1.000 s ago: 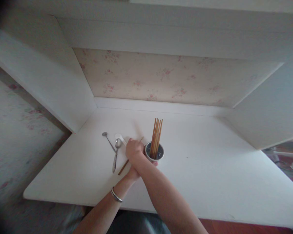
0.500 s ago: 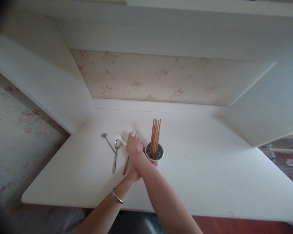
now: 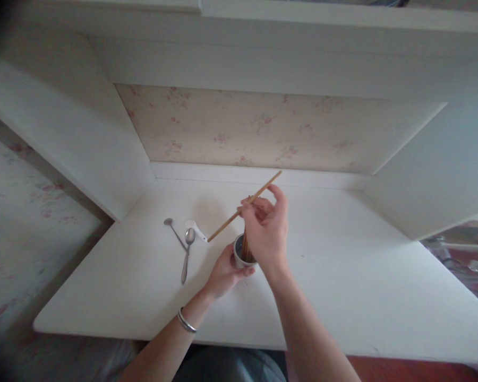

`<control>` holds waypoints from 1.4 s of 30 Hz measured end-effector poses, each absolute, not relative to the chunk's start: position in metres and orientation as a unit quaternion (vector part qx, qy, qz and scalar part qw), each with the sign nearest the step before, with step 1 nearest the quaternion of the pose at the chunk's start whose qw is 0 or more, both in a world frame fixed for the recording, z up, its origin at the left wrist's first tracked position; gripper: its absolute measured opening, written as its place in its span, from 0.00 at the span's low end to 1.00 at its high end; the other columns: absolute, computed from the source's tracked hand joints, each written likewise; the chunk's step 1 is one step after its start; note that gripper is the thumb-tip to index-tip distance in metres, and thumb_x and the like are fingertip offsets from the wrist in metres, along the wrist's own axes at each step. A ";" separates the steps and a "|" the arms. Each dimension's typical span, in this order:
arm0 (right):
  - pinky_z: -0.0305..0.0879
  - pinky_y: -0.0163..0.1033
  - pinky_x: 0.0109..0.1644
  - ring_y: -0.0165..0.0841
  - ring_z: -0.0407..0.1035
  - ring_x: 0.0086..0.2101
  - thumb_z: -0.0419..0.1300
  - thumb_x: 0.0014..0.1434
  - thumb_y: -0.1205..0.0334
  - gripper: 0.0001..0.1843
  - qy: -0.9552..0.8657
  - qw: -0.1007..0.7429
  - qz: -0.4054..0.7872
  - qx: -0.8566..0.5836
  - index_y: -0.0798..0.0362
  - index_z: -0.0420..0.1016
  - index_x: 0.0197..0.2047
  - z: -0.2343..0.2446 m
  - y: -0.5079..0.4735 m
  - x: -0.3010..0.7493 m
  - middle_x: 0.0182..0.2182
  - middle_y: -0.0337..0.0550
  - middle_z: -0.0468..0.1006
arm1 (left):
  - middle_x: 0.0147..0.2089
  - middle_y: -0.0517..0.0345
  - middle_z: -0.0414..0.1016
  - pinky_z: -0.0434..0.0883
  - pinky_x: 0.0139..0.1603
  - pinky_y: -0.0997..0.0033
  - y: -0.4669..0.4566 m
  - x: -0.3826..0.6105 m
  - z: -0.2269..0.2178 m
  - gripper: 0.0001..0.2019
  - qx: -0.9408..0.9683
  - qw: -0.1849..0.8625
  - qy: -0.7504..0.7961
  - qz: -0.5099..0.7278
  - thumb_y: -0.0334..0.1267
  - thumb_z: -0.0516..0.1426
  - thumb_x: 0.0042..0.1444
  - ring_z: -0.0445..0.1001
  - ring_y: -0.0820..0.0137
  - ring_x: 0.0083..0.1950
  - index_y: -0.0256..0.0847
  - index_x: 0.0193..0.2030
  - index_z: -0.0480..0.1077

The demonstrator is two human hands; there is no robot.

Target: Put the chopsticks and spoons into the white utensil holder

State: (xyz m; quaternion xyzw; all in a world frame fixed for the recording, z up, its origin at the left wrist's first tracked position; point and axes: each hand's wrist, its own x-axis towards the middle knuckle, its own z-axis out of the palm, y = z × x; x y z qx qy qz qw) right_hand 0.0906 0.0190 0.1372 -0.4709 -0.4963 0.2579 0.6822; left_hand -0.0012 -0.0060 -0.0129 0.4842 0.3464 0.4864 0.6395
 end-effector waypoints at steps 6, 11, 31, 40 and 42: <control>0.77 0.39 0.34 0.33 0.77 0.32 0.62 0.57 0.56 0.13 -0.454 0.664 0.248 -0.540 0.51 0.74 0.44 0.126 0.026 0.153 0.35 0.40 0.79 | 0.56 0.50 0.74 0.64 0.61 0.55 -0.007 -0.004 -0.012 0.35 0.500 0.629 0.354 0.479 0.33 0.71 0.41 0.72 0.59 0.56 0.41 0.58 0.65; 0.77 0.41 0.33 0.35 0.77 0.30 0.60 0.58 0.47 0.17 -0.463 0.593 0.254 -0.608 0.52 0.77 0.39 0.102 0.022 0.160 0.32 0.43 0.80 | 0.54 0.50 0.74 0.65 0.59 0.57 -0.009 -0.005 -0.005 0.34 0.508 0.628 0.352 0.473 0.33 0.71 0.41 0.73 0.60 0.54 0.40 0.57 0.66; 0.73 0.40 0.40 0.37 0.78 0.34 0.52 0.64 0.47 0.20 -0.582 0.445 0.210 -0.648 0.49 0.80 0.42 0.064 0.021 0.153 0.35 0.43 0.83 | 0.57 0.46 0.72 0.64 0.62 0.54 -0.008 -0.002 -0.012 0.39 0.489 0.641 0.359 0.470 0.35 0.71 0.40 0.71 0.56 0.58 0.40 0.60 0.63; 0.73 0.42 0.43 0.39 0.77 0.39 0.52 0.63 0.45 0.22 -0.587 0.441 0.229 -0.639 0.51 0.79 0.46 0.061 0.011 0.153 0.42 0.47 0.82 | 0.59 0.45 0.71 0.64 0.63 0.54 -0.007 -0.001 -0.013 0.38 0.489 0.649 0.344 0.471 0.34 0.71 0.41 0.70 0.56 0.59 0.39 0.60 0.63; 0.73 0.44 0.45 0.40 0.77 0.41 0.53 0.63 0.44 0.24 -0.566 0.452 0.261 -0.638 0.51 0.76 0.51 0.056 0.007 0.155 0.46 0.49 0.80 | 0.59 0.45 0.71 0.64 0.63 0.53 -0.006 0.000 -0.014 0.38 0.488 0.651 0.343 0.471 0.34 0.71 0.41 0.70 0.56 0.60 0.39 0.60 0.64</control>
